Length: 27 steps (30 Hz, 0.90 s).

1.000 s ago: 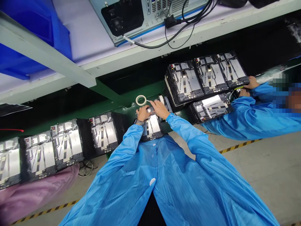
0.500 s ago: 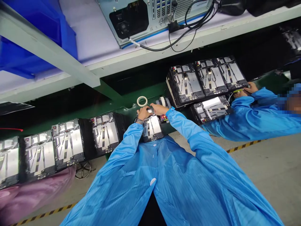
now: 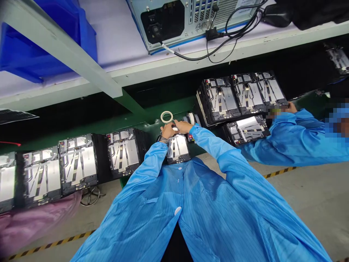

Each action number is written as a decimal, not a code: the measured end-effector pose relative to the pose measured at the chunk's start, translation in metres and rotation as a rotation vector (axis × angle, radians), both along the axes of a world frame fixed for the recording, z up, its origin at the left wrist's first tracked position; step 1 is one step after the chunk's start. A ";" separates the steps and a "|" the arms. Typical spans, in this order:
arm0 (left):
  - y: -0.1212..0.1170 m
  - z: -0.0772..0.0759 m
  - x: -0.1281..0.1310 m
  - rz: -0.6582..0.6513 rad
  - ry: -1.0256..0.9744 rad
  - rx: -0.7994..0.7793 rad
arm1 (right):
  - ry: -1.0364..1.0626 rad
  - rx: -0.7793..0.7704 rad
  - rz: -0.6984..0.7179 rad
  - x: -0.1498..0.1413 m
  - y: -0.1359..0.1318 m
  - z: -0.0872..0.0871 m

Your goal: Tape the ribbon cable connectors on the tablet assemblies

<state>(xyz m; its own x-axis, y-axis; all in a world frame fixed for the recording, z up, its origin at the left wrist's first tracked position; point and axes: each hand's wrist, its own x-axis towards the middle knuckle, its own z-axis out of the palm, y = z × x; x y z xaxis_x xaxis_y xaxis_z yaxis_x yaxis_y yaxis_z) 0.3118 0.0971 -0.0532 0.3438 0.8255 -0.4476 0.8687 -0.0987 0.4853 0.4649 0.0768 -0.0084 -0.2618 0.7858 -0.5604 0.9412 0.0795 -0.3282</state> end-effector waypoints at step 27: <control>-0.004 0.006 -0.003 0.003 -0.026 -0.002 | 0.103 0.332 -0.248 0.021 -0.019 -0.003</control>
